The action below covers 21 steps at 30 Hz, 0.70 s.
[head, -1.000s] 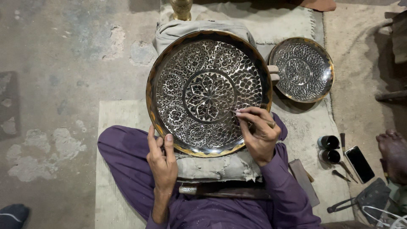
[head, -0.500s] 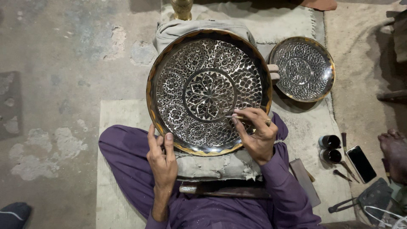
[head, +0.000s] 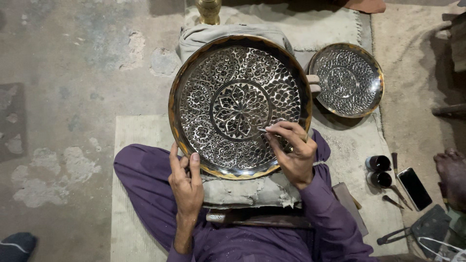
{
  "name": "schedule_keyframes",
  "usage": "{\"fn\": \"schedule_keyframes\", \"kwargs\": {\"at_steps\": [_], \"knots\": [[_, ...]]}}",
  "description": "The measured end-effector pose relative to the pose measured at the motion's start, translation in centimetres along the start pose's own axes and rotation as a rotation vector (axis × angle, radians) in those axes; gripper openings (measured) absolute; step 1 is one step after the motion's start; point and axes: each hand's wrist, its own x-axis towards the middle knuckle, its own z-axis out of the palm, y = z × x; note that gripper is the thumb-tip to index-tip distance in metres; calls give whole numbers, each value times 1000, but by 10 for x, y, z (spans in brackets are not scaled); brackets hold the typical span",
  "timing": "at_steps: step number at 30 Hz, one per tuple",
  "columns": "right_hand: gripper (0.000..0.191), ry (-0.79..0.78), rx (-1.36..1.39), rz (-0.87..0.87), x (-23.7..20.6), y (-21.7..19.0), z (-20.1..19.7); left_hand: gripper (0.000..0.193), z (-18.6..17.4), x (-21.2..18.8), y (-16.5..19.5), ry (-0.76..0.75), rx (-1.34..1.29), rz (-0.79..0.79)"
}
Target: The person sits cross-legged on the floor with a large decorated metal tray resting on a lap cushion and engraves fine floral patterns into its surface, holding a pointed punch against the metal and tapping it, repositioning the tray and the tool as they work across the design. A second smaller engraved tray sits beside them.
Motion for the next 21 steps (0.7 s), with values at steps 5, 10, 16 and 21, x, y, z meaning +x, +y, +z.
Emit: {"fn": "schedule_keyframes", "kwargs": {"at_steps": [5,10,16,21], "knots": [[20,4,31,-37,7,3,2,53,0,-1,-4,39,15,-49],[20,-43,61,-21,7,1,6,54,0,1,-5,66,-9,9],[23,-72,46,11,6,-4,4,66,0,3,-1,7,21,-50],[24,-107,32,31,5,-10,4,63,0,2,0,53,19,-24]]}}
